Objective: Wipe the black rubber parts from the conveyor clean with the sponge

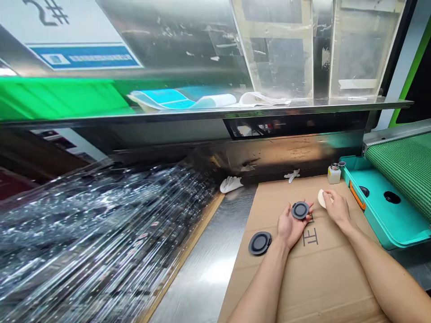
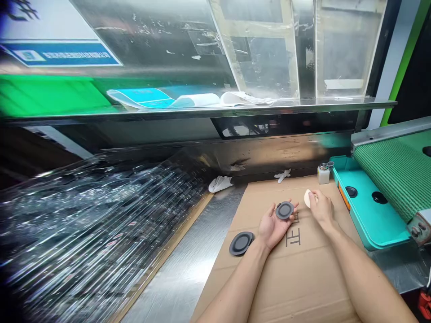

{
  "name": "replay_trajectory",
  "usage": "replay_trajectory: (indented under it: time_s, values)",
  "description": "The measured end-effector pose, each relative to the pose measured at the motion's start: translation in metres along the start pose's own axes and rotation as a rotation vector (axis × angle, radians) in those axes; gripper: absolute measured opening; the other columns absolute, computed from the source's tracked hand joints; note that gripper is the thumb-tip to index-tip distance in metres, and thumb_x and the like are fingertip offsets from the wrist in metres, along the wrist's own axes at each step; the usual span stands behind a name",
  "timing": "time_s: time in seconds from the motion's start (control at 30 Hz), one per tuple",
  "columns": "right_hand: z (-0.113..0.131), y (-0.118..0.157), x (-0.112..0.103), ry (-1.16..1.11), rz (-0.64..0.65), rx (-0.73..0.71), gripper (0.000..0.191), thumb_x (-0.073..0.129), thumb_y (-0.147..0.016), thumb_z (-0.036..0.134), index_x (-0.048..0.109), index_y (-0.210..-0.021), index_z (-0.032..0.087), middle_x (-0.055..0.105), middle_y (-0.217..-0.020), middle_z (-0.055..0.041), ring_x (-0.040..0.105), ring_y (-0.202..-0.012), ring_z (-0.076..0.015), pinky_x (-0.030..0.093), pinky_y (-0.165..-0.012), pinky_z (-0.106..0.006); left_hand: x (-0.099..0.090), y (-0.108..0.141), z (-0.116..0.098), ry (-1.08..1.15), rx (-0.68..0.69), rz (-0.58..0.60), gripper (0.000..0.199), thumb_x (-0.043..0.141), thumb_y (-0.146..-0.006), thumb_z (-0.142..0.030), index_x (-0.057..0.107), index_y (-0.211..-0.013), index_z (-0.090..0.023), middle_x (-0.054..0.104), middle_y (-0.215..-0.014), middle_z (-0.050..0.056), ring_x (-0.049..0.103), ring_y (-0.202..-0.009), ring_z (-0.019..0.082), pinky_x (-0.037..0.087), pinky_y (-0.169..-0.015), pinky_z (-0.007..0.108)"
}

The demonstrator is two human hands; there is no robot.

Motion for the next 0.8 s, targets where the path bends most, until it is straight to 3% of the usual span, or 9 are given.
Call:
replay_trajectory:
  time_s: [0.17,0.4,0.53,0.6,0.7,0.8]
  values:
    - [-0.004,-0.002,0.001,0.050,0.014,0.021,0.038,0.045,-0.097,0.052,0.069,-0.110,0.026,0.075,-0.101,-0.0066,0.068,-0.093,-0.0227,0.047,-0.075,-0.028,0.000,0.003,-0.004,0.064,-0.007,-0.010,0.037,0.041,-0.095,-0.029,0.063,-0.117,-0.009,0.062,-0.130,0.025,0.066,-0.092,0.026,0.052,-0.064,0.033]
    - [-0.001,-0.004,-0.001,0.043,0.032,0.009,0.038,0.042,-0.098,0.048,0.066,-0.118,0.025,0.074,-0.107,-0.0081,0.068,-0.099,-0.0246,0.048,-0.081,-0.031,-0.002,0.004,-0.009,0.082,-0.007,-0.018,0.035,0.046,-0.097,-0.033,0.062,-0.119,-0.011,0.063,-0.126,0.023,0.067,-0.098,0.026,0.056,-0.069,0.032]
    - [0.020,0.009,0.003,-0.160,0.013,-0.057,0.046,0.042,-0.098,0.042,0.050,-0.138,0.020,0.069,-0.123,-0.0111,0.066,-0.108,-0.0244,0.049,-0.087,-0.032,-0.001,0.001,-0.006,0.017,0.046,-0.015,0.032,0.048,-0.097,-0.032,0.062,-0.118,-0.013,0.066,-0.121,0.020,0.068,-0.102,0.027,0.057,-0.075,0.035]
    - [0.038,0.024,0.012,-0.207,0.097,-0.127,0.045,0.044,-0.097,0.041,0.050,-0.137,0.022,0.069,-0.123,-0.0089,0.066,-0.107,-0.0232,0.050,-0.087,-0.031,0.001,-0.002,-0.001,-0.009,0.076,-0.004,0.031,0.046,-0.098,-0.030,0.063,-0.119,-0.014,0.068,-0.120,0.017,0.067,-0.106,0.027,0.057,-0.084,0.039]
    - [0.060,0.043,0.025,-0.052,0.266,-0.214,0.046,0.049,-0.096,0.042,0.050,-0.139,0.026,0.073,-0.114,-0.0069,0.069,-0.099,-0.0242,0.050,-0.083,-0.030,0.004,-0.006,0.007,-0.011,0.079,0.004,0.035,0.042,-0.100,-0.029,0.064,-0.121,-0.014,0.068,-0.122,0.015,0.065,-0.113,0.026,0.053,-0.100,0.042]
    - [0.057,0.039,0.021,0.157,0.222,-0.154,0.049,0.045,-0.099,0.042,0.045,-0.145,0.025,0.073,-0.113,-0.0095,0.070,-0.096,-0.0265,0.049,-0.080,-0.032,0.002,-0.007,0.008,-0.009,0.095,-0.049,0.033,0.040,-0.101,-0.026,0.065,-0.118,-0.012,0.069,-0.119,0.015,0.065,-0.113,0.025,0.053,-0.101,0.043]
Point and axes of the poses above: each hand's wrist, its own y-axis away from the middle knuckle, its own x-axis out of the palm, z = x × y, the point moved 5 cm from there along -y, towards the middle knuckle
